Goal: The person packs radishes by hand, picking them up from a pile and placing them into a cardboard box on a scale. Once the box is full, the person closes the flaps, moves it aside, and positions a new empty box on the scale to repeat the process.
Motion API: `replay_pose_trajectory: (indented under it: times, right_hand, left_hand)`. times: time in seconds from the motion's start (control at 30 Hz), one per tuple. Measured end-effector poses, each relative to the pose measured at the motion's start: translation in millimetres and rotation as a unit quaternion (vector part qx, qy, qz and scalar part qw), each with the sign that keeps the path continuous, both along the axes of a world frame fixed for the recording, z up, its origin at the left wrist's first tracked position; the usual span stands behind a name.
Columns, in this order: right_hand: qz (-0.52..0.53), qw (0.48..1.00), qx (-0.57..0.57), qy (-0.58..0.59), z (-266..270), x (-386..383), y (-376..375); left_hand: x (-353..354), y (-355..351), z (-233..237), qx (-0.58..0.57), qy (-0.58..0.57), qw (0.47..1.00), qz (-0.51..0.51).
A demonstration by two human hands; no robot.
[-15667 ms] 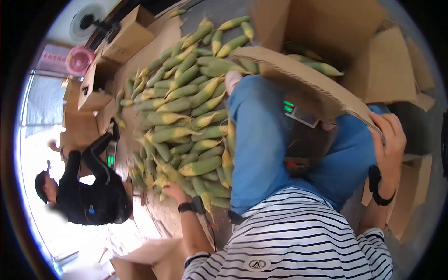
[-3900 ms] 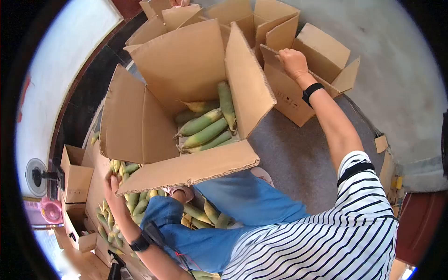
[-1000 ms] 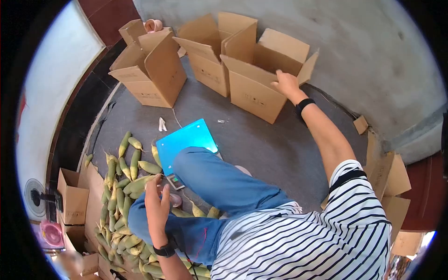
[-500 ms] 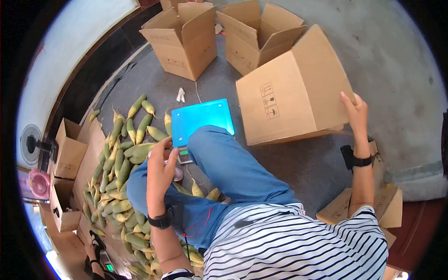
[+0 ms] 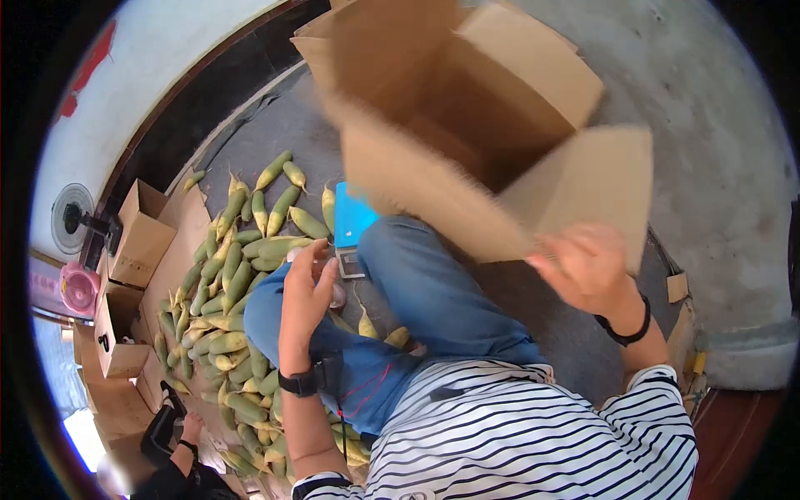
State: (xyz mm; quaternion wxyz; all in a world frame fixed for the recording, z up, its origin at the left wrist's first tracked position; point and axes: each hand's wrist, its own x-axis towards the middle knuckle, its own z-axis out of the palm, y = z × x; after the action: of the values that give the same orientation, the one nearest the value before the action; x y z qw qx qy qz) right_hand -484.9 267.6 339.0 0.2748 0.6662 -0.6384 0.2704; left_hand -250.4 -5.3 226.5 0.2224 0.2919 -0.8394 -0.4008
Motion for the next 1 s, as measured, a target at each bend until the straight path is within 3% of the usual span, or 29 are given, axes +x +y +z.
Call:
replay_pose_trajectory:
  times: [0.07,0.13,0.23,0.4,0.57,0.67,1.0]
  right_hand:
    - [-0.015,0.995,0.074,0.069,-8.7,5.0,-18.9]
    - [0.018,0.996,0.069,0.055,-25.3,-7.5,-48.1]
    - [0.061,0.995,0.053,0.059,-51.8,-26.0,-92.1]
    - [0.095,0.990,0.039,0.096,-46.5,-21.8,-129.4]
    - [0.075,0.986,0.122,0.081,-30.4,-19.7,-142.6]
    - [0.121,0.980,0.149,0.058,-26.7,-19.8,-146.0]
    - [0.096,0.957,0.251,0.110,-41.2,0.8,-113.1]
  left_hand:
    - [2.2,-3.7,-3.7,0.030,0.011,0.999,0.018]
    - [5.1,-6.0,-5.5,0.049,0.034,0.998,0.033]
    - [11.3,-10.5,0.0,-0.076,-0.070,0.992,0.066]
    - [18.1,-9.0,0.1,-0.095,-0.022,0.993,0.074]
    - [11.5,-14.5,-7.7,-0.050,-0.009,0.997,0.055]
    - [8.9,-13.4,-5.1,-0.044,-0.026,0.998,0.047]
    - [11.1,-18.7,-22.9,-0.117,-0.051,0.991,0.037]
